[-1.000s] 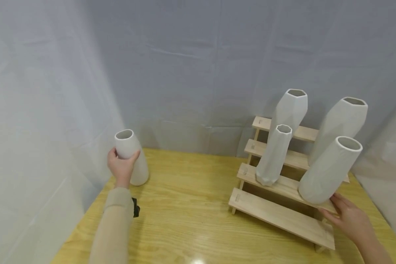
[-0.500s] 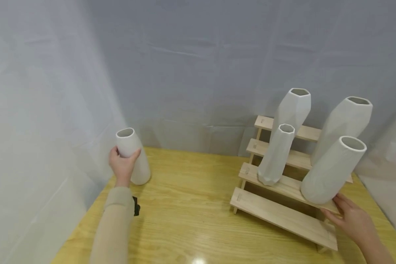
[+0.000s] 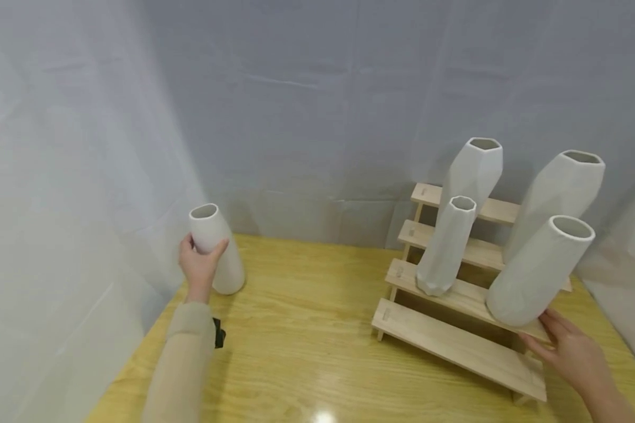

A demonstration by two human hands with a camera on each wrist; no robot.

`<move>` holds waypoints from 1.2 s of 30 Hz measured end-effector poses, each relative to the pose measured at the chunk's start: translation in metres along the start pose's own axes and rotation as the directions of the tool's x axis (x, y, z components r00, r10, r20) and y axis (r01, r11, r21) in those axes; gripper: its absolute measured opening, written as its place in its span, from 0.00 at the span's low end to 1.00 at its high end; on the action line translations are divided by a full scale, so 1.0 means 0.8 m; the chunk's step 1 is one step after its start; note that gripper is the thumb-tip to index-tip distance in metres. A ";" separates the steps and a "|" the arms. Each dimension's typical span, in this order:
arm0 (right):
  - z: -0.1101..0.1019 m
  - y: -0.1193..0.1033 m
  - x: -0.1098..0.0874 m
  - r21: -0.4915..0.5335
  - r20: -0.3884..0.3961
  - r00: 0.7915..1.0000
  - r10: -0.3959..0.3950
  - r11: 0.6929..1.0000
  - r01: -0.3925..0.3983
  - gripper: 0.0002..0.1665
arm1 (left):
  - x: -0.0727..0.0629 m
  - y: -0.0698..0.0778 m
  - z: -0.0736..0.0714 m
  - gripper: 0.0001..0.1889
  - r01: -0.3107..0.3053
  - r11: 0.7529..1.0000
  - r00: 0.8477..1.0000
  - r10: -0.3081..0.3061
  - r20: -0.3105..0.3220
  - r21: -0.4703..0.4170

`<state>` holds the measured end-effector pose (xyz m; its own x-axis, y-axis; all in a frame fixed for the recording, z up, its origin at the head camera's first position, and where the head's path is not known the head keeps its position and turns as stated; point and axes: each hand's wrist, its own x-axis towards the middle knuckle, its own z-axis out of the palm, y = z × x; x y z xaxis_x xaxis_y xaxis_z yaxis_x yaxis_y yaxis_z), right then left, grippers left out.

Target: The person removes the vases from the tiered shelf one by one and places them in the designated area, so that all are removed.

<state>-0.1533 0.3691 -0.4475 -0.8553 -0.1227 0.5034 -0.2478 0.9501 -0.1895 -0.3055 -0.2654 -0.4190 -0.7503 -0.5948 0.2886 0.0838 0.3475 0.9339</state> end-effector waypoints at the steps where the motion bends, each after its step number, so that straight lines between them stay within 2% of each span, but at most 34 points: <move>1: 0.000 0.000 0.000 -0.002 -0.001 1.000 0.003 1.000 -0.003 0.38 | -0.002 0.001 -0.002 0.42 0.004 1.000 1.000 -0.004 0.001 0.003; 6: -0.001 0.001 0.000 0.007 0.011 1.000 0.021 1.000 -0.021 0.39 | -0.010 0.004 -0.013 0.43 0.047 0.999 0.999 -0.047 -0.001 0.005; 10: -0.002 0.001 -0.001 0.009 0.008 0.999 0.033 0.999 -0.033 0.38 | -0.017 0.004 -0.019 0.42 0.042 0.998 0.999 -0.043 -0.016 -0.046; 19: 0.000 0.001 0.000 0.020 -0.011 1.000 0.027 0.999 -0.027 0.37 | -0.041 0.023 -0.023 0.37 -0.039 0.983 0.996 0.024 -0.088 -0.178; 22: 0.002 0.001 -0.001 0.018 -0.007 1.000 0.029 0.999 -0.029 0.38 | -0.051 0.031 -0.020 0.35 -0.074 0.967 0.993 0.048 -0.111 -0.243; 27: 0.002 0.002 -0.002 0.014 -0.016 1.000 0.022 1.000 -0.022 0.38 | -0.068 0.044 -0.008 0.32 -0.163 0.927 0.984 0.126 -0.130 -0.338; 30: 0.001 0.002 -0.002 0.012 -0.019 1.000 0.014 1.000 -0.013 0.38 | -0.076 0.051 0.001 0.32 -0.183 0.908 0.983 0.158 -0.096 -0.378; 34: 0.000 0.001 -0.001 0.013 0.012 0.999 0.029 0.999 -0.029 0.40 | -0.084 0.058 0.016 0.32 -0.164 0.905 0.984 0.177 -0.004 -0.391; 36: 0.000 0.000 -0.001 0.010 0.028 0.999 0.040 0.999 -0.040 0.40 | -0.090 0.061 0.025 0.32 -0.168 0.905 0.979 0.200 0.042 -0.392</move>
<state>-0.1523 0.3692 -0.4479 -0.8769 -0.0924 0.4717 -0.2177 0.9513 -0.2184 -0.2608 -0.1912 -0.3984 -0.7453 -0.4826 0.4600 0.4583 0.1303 0.8792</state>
